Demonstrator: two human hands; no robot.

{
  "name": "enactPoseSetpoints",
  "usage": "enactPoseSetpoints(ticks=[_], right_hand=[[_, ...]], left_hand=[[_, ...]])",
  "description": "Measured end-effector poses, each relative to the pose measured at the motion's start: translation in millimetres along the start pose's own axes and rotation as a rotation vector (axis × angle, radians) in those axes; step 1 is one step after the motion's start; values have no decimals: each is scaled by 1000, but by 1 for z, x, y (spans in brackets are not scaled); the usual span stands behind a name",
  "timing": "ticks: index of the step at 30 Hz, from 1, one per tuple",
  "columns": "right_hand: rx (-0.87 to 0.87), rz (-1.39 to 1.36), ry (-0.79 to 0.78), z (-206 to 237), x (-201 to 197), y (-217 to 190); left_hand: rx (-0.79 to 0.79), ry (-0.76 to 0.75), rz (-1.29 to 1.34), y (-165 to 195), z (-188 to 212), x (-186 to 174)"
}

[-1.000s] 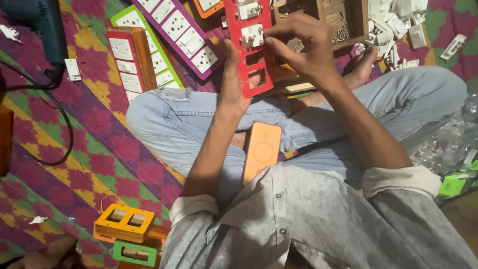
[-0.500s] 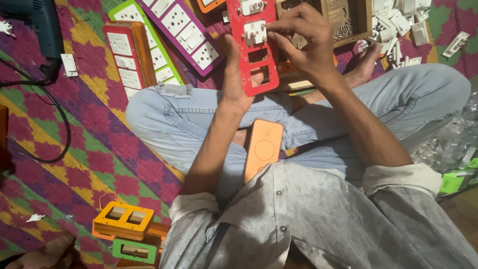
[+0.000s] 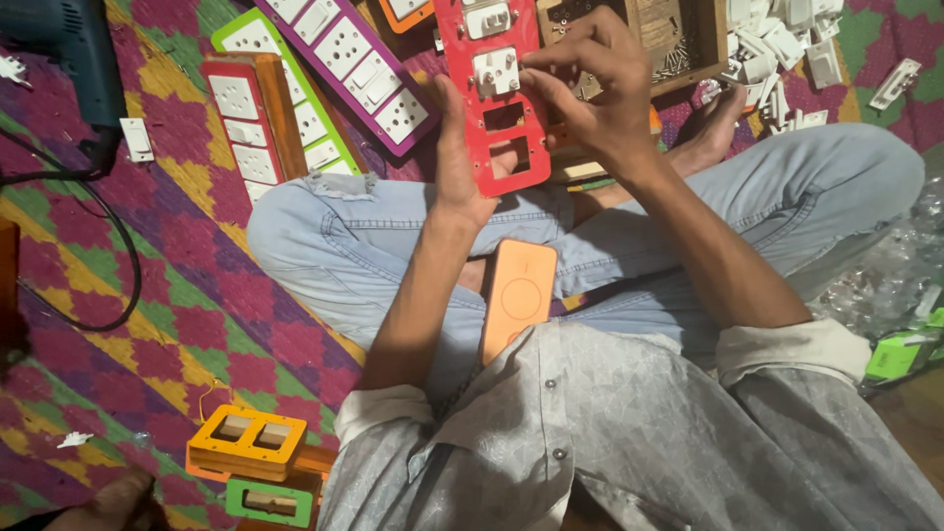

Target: The person assembles a red electrical switchboard by inserting white socket modules and switches into the frame and securing them with screws. The person handles multiple switchboard units and components on the floor.

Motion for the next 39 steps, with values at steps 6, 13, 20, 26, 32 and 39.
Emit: enactPoseSetpoints(ticks=[6,13,20,26,32,39], right_hand=[[-19,22,-5,-3,-6,-1],[-42,11,-72,-14,-11,-18],[116,-138,-188,-9,0,-17],[-16,-120,-148,-7,2,-16],[182,-203,-184,-4,7,-15],[185,-143,-186,3,2,1]], left_hand=[[13,-41,-38,0,3,1],[28,-34,44,4,2,0],[4,70,87,7,3,-1],[42,-15,53,7,1,-1],[84,79,68,7,1,-3],[38,14,63,-3,-4,-17]])
Point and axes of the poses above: each hand's wrist, its own z-axis away from the middle knuckle, its own x-axis out of the palm, y = z × x, the point moved 1 cm from there along -z, towards the middle knuckle, and after that the axes turned 6 degrees about y, right-handed, at the moved point
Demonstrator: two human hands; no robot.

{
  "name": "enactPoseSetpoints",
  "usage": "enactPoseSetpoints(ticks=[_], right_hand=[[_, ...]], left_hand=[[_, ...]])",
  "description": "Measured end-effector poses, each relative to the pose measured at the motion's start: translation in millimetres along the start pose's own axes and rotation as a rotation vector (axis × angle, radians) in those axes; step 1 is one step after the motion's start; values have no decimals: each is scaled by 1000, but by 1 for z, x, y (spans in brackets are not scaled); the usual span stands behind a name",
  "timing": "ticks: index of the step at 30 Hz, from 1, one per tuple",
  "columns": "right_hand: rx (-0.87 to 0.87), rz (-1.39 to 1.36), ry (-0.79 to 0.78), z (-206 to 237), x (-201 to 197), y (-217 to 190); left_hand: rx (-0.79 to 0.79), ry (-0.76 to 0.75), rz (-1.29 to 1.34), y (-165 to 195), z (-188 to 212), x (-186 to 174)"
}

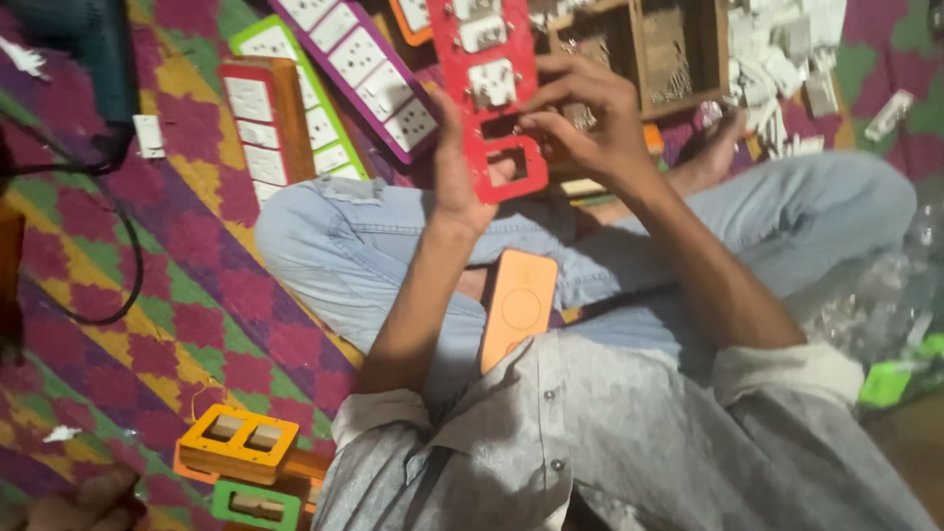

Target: The person assembles a red electrical switchboard by inserting white socket modules and switches into the frame and securing them with screws. The person handles multiple switchboard units and components on the floor.

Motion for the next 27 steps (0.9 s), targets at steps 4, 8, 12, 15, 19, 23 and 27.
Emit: enactPoseSetpoints(ticks=[4,8,12,15,19,23,27], right_hand=[[-19,-147,-7,2,9,3],[34,204,5,-1,22,11],[157,-159,26,-7,23,15],[94,-161,57,-14,27,8],[10,-65,102,-18,40,-7],[133,-49,88,-12,43,-6],[109,-168,104,-9,39,2]], left_hand=[[-24,140,12,-14,-20,-25],[-16,-5,15,-21,-37,-38],[92,42,-30,-16,-43,-29],[50,30,-16,-7,-44,-19],[42,-7,-20,7,-38,-16],[116,-94,-16,10,-29,-14],[57,-20,-37,11,-28,-8]])
Point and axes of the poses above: each hand's wrist, its own z-axis away from the middle knuckle, its own x-axis out of the palm, y = z × x, the point moved 1 cm from there along -z, towards the middle knuckle, and after that the axes turned 6 degrees about y, right-handed, at the moved point
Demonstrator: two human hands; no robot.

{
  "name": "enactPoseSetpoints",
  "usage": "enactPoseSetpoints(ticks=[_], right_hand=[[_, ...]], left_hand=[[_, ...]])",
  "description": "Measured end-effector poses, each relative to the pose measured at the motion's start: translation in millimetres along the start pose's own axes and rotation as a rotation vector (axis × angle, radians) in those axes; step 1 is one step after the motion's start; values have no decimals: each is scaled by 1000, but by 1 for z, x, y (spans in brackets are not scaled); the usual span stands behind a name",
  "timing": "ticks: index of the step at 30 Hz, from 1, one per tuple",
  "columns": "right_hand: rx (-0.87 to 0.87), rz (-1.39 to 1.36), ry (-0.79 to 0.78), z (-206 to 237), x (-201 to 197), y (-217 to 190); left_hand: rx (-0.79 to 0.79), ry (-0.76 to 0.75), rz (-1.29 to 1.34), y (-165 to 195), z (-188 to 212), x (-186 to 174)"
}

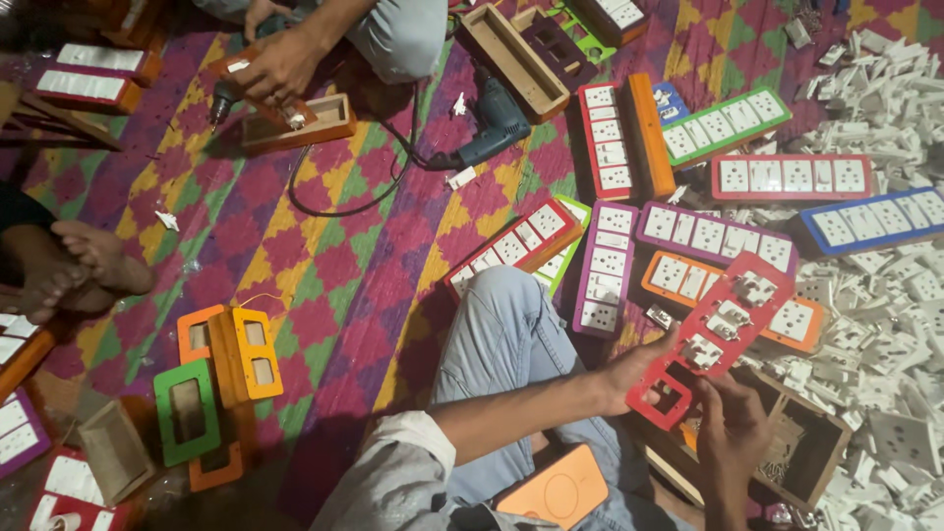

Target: The person assembles a red electrical switchboard by inserting white socket modules and switches into the frame and securing them with screws. The person handles multiple switchboard units and components on the floor.

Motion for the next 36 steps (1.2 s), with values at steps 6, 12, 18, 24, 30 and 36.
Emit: enactPoseSetpoints(ticks=[6,12,18,24,30,36], right_hand=[[-39,5,-5,-3,3,4],[-47,16,18,-4,-1,32],[-113,-76,52,-13,8,50],[-160,-110,-22,-11,10,40],[-160,-156,73,-17,16,48],[-208,-160,3,-13,18,38]], left_hand=[[-2,59,-87,1,-2,-3],[-30,133,-107,5,-2,-2],[15,45,-47,9,-1,0],[10,13,-41,2,-12,-16],[26,-8,-37,-6,-22,-25],[22,0,-55,-4,-23,-28]])
Point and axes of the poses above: each hand's wrist, its own z-axis away from the middle knuckle, its own x-axis out of the palm, y = z × x, the point moved 1 cm from there along -z, towards the middle knuckle, and after that the axes turned 6 degrees about y, right-handed, at the moved point
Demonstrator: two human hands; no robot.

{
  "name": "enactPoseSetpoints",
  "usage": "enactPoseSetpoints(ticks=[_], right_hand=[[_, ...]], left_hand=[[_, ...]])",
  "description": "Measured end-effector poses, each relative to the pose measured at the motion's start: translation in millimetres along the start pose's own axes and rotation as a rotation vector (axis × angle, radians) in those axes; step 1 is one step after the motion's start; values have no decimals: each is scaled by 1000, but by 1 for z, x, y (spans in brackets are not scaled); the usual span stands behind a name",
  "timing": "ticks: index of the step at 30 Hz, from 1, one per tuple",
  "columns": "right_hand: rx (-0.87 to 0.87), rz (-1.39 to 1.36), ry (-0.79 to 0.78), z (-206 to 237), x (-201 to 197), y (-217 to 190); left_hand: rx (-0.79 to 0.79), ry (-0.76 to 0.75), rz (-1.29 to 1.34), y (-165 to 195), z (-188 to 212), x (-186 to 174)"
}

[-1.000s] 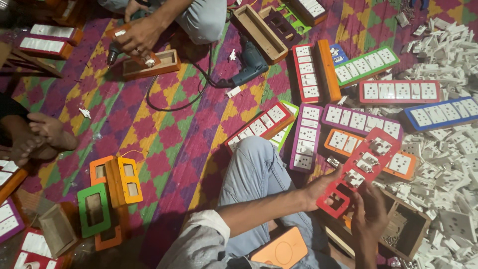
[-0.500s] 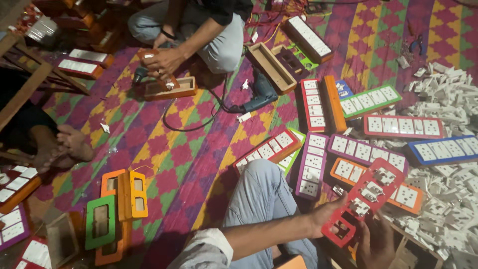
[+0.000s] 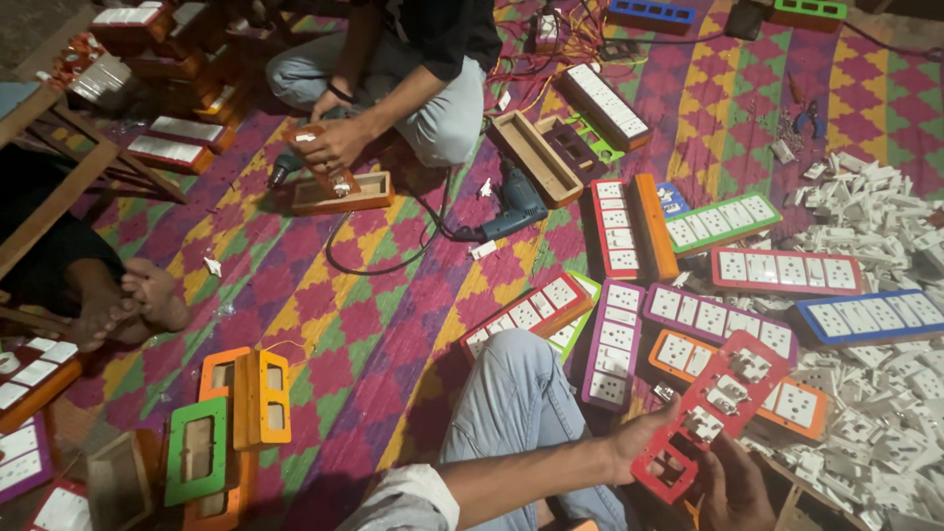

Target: The person assembles a red electrical switchboard by inserting white socket modules and switches into the frame and securing them with screws. The person handles multiple switchboard units and components on the floor.

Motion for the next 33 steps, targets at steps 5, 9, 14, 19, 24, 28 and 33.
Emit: enactPoseSetpoints(ticks=[5,9,14,19,24,28,33], right_hand=[[54,45,45,-6,2,1],[63,46,36,-3,2,2],[4,8,9,-15,-2,-8],[-55,32,-163,-24,-4,-10],[-13,92,-28,-8,3,-2],[66,-61,-212,-25,1,-3],[2,27,-118,-26,3,-5]], left_hand=[[34,-30,11,1,-1,2],[8,-19,-19,3,1,3],[5,29,-67,7,3,9],[5,50,-125,12,5,12],[-24,72,-109,14,11,17],[-10,79,-139,22,16,25],[-37,137,-165,26,19,28]])
Point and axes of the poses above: each hand's wrist, its own z-axis away from the middle knuckle, its own x-axis out of the palm, y = z × x, the point moved 1 cm from there along -z, towards the middle knuckle, and after that the axes turned 6 degrees about y, right-handed, at the moved point
